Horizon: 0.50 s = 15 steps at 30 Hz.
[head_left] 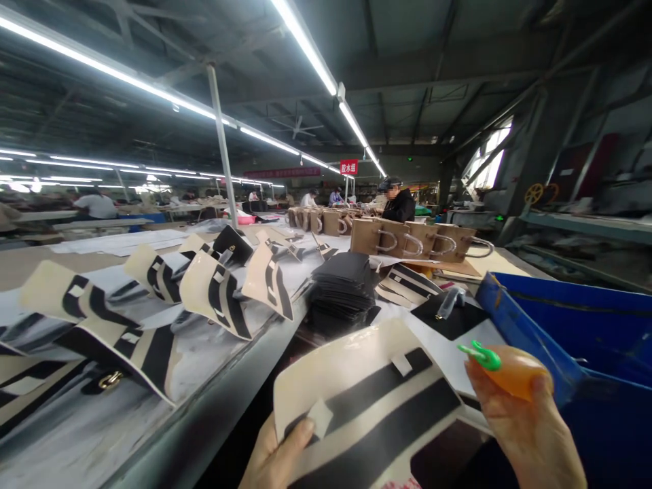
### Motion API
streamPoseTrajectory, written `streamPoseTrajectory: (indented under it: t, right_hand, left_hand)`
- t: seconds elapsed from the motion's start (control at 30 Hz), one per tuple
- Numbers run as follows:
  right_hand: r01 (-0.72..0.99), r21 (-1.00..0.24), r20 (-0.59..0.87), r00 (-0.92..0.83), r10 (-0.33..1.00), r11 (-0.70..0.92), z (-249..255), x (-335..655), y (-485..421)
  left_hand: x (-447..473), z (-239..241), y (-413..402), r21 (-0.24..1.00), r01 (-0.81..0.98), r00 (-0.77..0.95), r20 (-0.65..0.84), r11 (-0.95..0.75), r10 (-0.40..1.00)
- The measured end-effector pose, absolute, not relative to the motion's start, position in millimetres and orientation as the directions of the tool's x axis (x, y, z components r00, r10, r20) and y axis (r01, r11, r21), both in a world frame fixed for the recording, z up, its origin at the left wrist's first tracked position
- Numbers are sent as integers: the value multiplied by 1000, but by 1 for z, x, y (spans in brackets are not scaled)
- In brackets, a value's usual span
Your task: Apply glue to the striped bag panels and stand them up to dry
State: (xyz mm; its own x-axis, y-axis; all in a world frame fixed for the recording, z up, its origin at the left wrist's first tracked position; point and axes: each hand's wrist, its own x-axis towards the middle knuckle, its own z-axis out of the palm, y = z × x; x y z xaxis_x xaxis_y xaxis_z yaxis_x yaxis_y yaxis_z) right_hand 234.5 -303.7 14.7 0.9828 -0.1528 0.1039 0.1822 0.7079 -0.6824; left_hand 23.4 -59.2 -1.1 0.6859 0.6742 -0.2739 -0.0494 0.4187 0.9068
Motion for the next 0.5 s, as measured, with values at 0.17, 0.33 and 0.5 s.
streamPoseTrajectory:
  t: [0.17,0.33,0.5]
  right_hand:
    - [-26,-620,-123,990,-64,784,-18,247,-318]
    - [-75,-601,-202,977,-61,796,-23,243,-322]
    - [29,-726,-77,989,-123,687,-35,238,-328]
  left_hand:
    - [49,36,-35,944,-323,587,137,75,798]
    - [101,97,7,836,-314,357,544,-451,759]
    - [163,122,41,751,-192,192,660,-631,727]
